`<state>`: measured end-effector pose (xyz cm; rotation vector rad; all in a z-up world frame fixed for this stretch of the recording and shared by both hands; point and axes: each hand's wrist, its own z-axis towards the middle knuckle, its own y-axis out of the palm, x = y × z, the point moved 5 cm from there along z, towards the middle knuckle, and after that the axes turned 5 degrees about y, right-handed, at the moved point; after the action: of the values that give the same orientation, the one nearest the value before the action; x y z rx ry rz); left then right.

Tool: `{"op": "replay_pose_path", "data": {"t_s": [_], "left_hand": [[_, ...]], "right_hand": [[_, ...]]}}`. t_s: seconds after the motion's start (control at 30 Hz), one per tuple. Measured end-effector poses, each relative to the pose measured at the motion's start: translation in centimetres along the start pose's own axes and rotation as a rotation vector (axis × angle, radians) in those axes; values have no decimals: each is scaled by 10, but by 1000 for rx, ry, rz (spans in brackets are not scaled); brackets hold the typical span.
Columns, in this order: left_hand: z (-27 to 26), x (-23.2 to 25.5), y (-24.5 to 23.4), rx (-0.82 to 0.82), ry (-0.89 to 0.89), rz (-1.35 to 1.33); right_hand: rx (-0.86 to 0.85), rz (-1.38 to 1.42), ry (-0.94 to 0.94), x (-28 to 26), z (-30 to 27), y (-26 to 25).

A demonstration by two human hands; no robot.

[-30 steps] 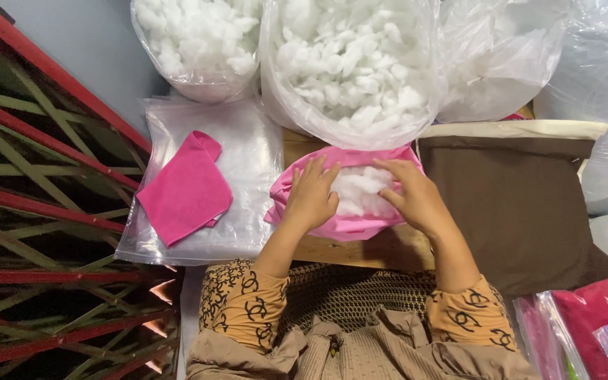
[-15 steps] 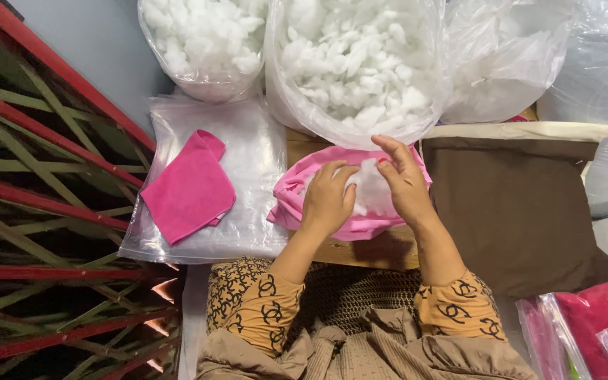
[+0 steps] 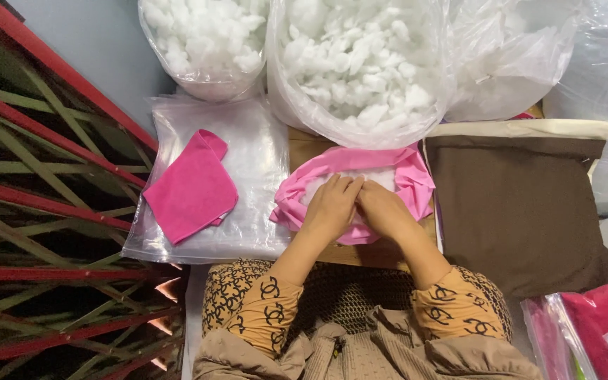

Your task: Stuffing a pink fabric pouch with white fiberfill material from a large bag

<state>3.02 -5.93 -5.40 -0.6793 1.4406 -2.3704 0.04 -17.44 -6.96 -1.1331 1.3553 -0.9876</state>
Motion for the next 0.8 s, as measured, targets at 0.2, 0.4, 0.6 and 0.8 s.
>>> {"op": "replay_pose_path", "data": {"t_s": [0.2,0.4,0.6,0.8], "left_hand": [[3,6,-25,-100,-17,44],[-12,-26,10,69,44,320],[-6,-45,-7,231,-34,380],[12,10,-57,268,7,120]], "right_hand": [[167,-395,-89,-6,-16,-47],[108,-277,69,53,4,-13],[40,-75,173,54,-19,-69],[146,142,130,12,-55,-129]]}}
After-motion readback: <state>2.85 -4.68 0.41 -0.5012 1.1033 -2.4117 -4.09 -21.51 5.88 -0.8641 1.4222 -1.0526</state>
